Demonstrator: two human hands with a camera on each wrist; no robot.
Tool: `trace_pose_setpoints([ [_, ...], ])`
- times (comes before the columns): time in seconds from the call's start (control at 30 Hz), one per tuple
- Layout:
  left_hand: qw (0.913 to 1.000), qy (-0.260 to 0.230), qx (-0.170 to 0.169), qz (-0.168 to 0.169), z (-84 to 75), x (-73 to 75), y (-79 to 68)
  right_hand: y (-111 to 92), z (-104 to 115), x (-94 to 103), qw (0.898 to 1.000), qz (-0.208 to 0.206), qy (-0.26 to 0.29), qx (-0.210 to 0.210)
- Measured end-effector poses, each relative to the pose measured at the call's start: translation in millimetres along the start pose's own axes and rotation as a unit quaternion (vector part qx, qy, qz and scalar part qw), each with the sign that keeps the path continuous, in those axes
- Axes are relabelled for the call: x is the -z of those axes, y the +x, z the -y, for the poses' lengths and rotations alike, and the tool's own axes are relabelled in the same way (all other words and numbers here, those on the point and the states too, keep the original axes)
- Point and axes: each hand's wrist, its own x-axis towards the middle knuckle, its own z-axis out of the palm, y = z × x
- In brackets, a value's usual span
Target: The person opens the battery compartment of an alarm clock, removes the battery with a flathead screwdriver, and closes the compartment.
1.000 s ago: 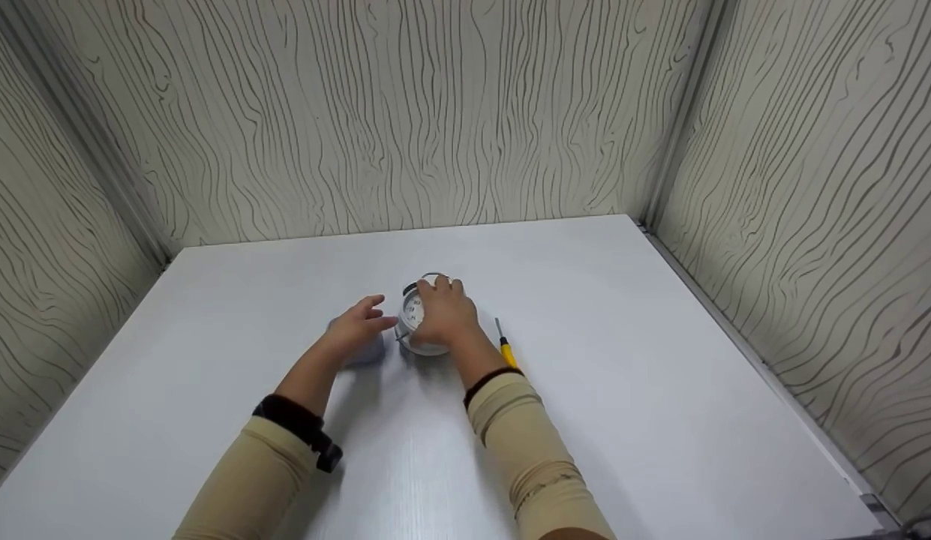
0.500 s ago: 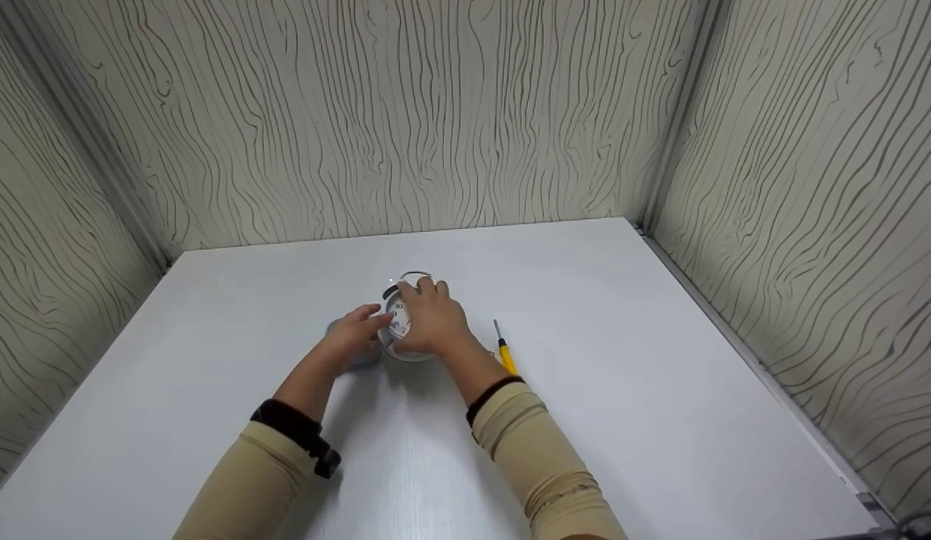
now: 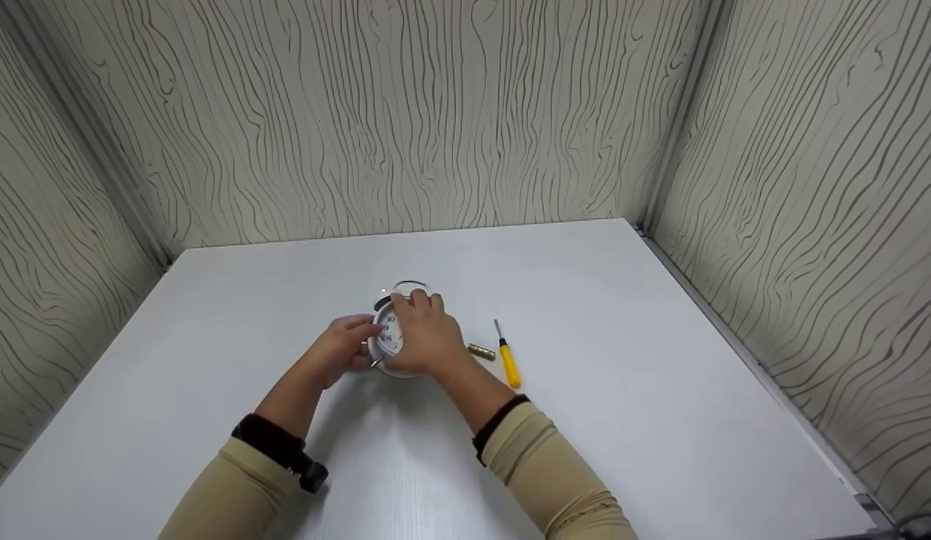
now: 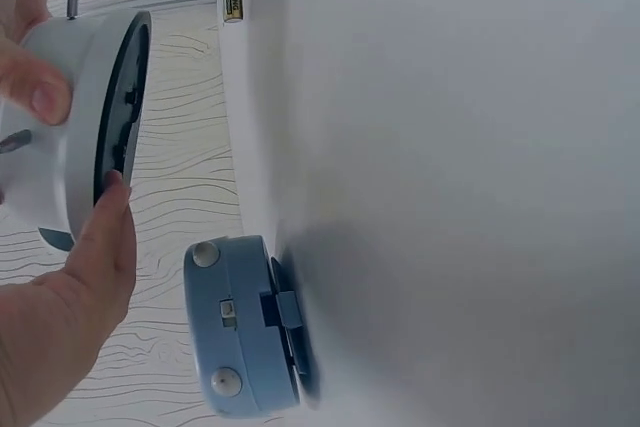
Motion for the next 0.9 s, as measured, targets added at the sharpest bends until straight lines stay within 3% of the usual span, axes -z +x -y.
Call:
trace_pose_setpoints([
  [0.23,0.9959,-0.086,-0.008,0.025,2.7,1.8,-15.4,-13.3,10.1,8.0,1.000,0.013,-0.012,0.003],
  [0.37,0.9955,-0.093,-0.008,0.018,6.4,0.5,-14.8,-16.1,11.9,12.4,1.000,0.023,-0.015,0.007],
  [0.67,0.9987,-0.048,-0.018,-0.004,2.5,-0.8,-20.8,-17.3,14.1,12.7,0.999,0.040,-0.020,-0.006],
  [0.9,0.9980,-0.001,-0.063,-0.011,-0.9,0.5,-25.9,-18.6,10.6,6.4,1.000,-0.011,0.010,-0.013],
])
